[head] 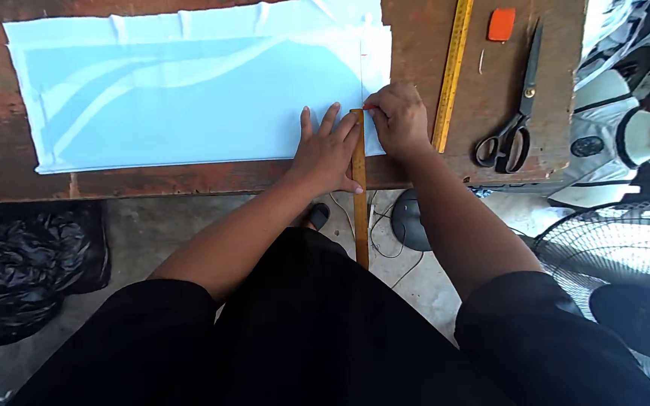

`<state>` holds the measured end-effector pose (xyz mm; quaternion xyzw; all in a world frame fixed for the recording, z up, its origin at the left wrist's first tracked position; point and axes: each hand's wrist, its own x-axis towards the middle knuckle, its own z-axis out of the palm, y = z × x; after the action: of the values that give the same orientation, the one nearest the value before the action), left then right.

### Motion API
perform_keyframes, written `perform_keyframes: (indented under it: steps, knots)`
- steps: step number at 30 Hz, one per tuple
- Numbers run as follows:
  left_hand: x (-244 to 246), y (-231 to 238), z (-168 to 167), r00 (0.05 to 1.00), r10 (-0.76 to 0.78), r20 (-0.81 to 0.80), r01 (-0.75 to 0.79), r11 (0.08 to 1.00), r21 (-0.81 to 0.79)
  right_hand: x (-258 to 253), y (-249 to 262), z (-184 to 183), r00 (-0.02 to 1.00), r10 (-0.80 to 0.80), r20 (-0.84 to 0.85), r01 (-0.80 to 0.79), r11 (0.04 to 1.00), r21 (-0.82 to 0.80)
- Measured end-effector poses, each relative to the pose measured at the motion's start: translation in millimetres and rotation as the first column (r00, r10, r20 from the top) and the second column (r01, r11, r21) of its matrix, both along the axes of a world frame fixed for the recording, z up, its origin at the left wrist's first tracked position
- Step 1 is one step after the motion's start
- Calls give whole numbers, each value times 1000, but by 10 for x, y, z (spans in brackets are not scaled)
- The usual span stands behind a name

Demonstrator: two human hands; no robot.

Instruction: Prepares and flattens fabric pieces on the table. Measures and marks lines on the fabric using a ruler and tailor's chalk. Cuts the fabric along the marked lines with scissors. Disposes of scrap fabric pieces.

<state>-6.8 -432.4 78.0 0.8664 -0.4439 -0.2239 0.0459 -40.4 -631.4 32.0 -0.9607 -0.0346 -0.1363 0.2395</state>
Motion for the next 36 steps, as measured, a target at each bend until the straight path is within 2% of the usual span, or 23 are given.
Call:
perform_keyframes:
  steps: [4,7,9,11,13,15,16,17,18,19,20,21,23,26,29,31,33,36]
  knots:
    - [2,-4,33,1000,-7,-2,7,1000,15,9,14,74,999,22,-49,-25,998,-61]
    - [15,-20,47,1000,-2,-6,2,1000,25,136,127,681,919,-74,-387,-78,929,-363]
    - [3,-14,40,1000,-8,2,8,999,42,144,169,1006,873,-197,-447,-47,877,-477]
    - [16,-25,47,1000,-12,16,11,999,44,-29,64,1212,867,-249,-431,24,886,-464]
    - [19,-20,39,1000,-14,18,13,999,40,-408,7,1256,847,-243,-473,85,940,-330]
    - [24,-15,31,1000,-15,16,14,999,37,-964,105,1068,799,-187,-571,172,982,-81]
    - [23,-7,24,1000,-13,15,13,1000,22,-1274,228,901,771,-122,-625,218,973,79]
    - [21,3,9,1000,-12,18,12,1000,4,-1554,388,731,735,-27,-677,275,925,262]
    - [23,14,-7,1000,-8,20,8,1000,-8,-1770,563,575,698,86,-711,344,831,438]
    - [27,30,-23,1000,-7,23,7,1000,-11,-1909,751,460,682,163,-713,417,715,562]
    - [22,56,-34,1000,-5,23,5,1000,-13,-1985,935,393,691,173,-701,472,627,620]
    - [6,98,-40,1000,3,16,-2,999,-33,-2003,1096,364,720,134,-681,496,587,639]
    - [-33,226,-29,999,46,-11,-47,986,-161,-1906,1336,359,779,29,-627,503,568,651]
    - [-78,413,76,969,154,-193,-217,902,-374,-1593,1580,344,868,-52,-493,438,546,714]
    - [-4,534,170,903,221,-369,-352,873,-338,-1282,1782,312,900,22,-435,369,494,788]
    - [159,603,226,905,200,-375,-316,906,-281,-1168,1896,294,879,140,-455,345,470,812]
    - [377,710,276,942,97,-320,-197,935,-296,-1165,1951,267,851,205,-484,333,502,798]
    - [695,943,285,982,-75,-171,14,944,-330,-1317,1950,172,852,132,-507,354,567,743]
